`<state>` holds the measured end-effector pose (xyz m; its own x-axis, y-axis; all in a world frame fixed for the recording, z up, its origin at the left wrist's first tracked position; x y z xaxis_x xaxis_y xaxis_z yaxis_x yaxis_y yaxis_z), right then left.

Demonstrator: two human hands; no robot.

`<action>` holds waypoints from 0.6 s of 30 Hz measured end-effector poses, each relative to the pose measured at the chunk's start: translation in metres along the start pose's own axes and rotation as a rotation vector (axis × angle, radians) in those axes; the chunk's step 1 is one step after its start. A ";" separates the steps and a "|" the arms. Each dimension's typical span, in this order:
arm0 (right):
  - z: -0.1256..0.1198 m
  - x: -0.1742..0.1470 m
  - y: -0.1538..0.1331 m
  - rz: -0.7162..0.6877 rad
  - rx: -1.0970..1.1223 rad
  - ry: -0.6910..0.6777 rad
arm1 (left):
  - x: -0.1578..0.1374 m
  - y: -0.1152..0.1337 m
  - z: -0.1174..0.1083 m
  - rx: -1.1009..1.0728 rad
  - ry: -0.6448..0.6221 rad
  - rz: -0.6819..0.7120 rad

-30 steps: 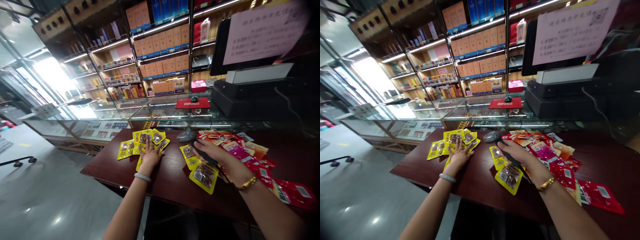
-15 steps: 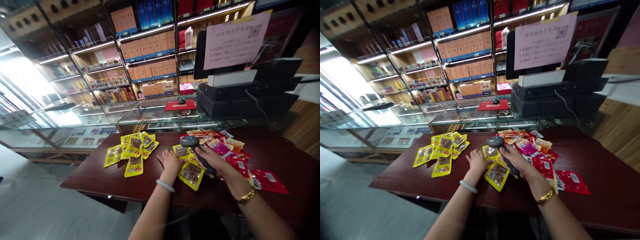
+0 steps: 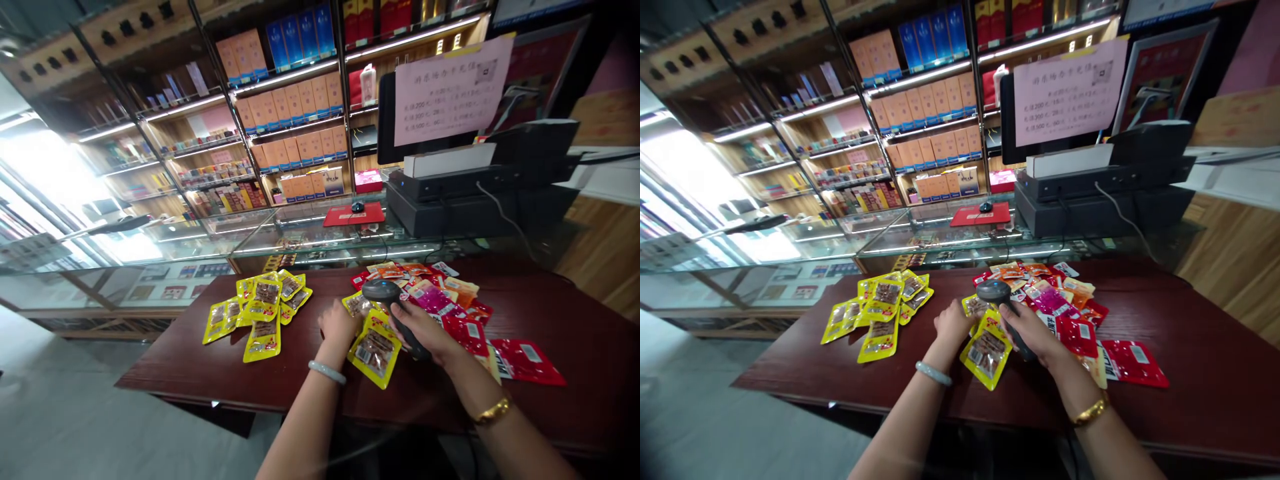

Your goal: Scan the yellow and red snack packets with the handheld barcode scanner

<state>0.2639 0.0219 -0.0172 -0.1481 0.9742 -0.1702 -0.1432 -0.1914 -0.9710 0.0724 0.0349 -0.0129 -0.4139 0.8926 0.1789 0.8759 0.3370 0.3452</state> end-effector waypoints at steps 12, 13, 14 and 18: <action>-0.007 0.005 0.011 -0.013 -0.026 0.072 | 0.026 0.011 0.018 0.036 -0.106 0.051; -0.007 0.005 0.011 -0.013 -0.027 0.077 | 0.027 0.012 0.019 0.029 -0.125 0.049; -0.007 0.005 0.012 -0.013 -0.027 0.081 | 0.028 0.013 0.020 0.015 -0.128 0.044; -0.003 0.004 0.012 -0.025 -0.019 0.090 | 0.023 0.016 0.023 -0.091 -0.054 0.019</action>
<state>0.2648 0.0242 -0.0301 -0.0558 0.9857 -0.1593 -0.1273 -0.1653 -0.9780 0.0823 0.0678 -0.0248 -0.3817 0.9141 0.1369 0.8560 0.2937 0.4254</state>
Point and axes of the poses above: each hand's wrist, its own x-axis towards the middle knuckle, its own z-axis out of the palm, y = z × x, the point moved 2 cm from there along x, towards the middle knuckle, and after that the axes turned 14 degrees about y, right-handed, at the moved point
